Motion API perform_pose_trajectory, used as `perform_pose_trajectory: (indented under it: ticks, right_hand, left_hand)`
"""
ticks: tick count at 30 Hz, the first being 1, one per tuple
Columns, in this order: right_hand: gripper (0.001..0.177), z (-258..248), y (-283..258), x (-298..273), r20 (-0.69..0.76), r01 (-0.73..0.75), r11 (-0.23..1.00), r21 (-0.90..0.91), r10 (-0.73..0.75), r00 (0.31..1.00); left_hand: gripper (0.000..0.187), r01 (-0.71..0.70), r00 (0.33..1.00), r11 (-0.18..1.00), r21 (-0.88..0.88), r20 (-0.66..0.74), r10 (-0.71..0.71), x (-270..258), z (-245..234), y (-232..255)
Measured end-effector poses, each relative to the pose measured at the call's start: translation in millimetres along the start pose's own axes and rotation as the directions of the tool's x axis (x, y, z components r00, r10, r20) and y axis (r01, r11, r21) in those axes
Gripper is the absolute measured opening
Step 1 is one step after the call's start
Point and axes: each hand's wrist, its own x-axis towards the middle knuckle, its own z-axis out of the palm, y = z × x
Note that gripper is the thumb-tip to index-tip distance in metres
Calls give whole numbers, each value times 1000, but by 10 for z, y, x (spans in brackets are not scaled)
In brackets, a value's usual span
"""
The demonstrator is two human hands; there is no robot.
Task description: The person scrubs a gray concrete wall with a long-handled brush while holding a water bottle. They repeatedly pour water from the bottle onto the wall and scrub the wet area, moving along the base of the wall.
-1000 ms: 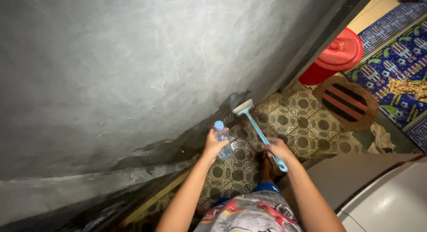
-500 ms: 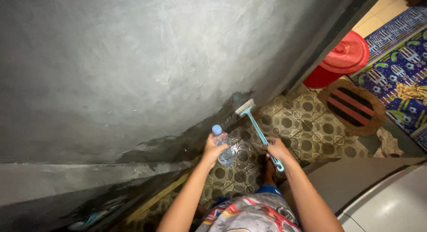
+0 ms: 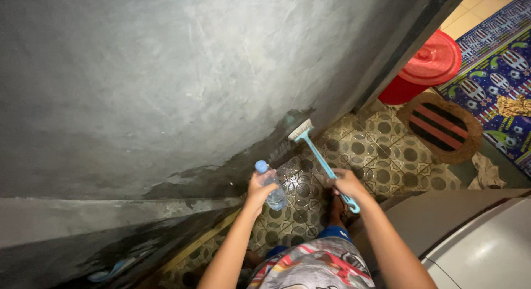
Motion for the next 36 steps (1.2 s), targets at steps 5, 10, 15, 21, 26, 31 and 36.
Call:
perform_pose_trajectory:
  ticks: [5, 10, 15, 21, 26, 31, 36]
  right_hand:
    - [56, -11, 14, -4, -46, 23, 1000, -2, -23, 999]
    - [50, 156, 125, 182, 5, -23, 1000, -3, 23, 1000]
    - [50, 80, 113, 187, -41, -4, 999, 39, 5, 999]
    - [48, 140, -91, 92, -70, -68, 991, -113, 61, 996]
    - [50, 61, -74, 10, -36, -53, 998, 32, 54, 998]
    - [47, -40, -74, 177, -120, -14, 1000, -22, 11, 993]
    - [41, 168, -36, 220, -55, -83, 995, -49, 80, 995]
  left_hand:
    - [69, 47, 998, 998, -30, -47, -48, -93, -80, 45]
    - [68, 25, 999, 1000, -14, -34, -25, -61, -41, 66]
    - [68, 46, 998, 999, 4, -46, -46, -91, -41, 120]
    - [66, 35, 999, 999, 12, -30, -34, -70, -4, 146]
    - [64, 28, 999, 1000, 11, -24, -28, -48, -3, 157]
    - [68, 48, 998, 999, 18, -36, -47, -36, 10, 127]
    - [67, 23, 1000, 999, 50, -7, -22, 10, 81, 39]
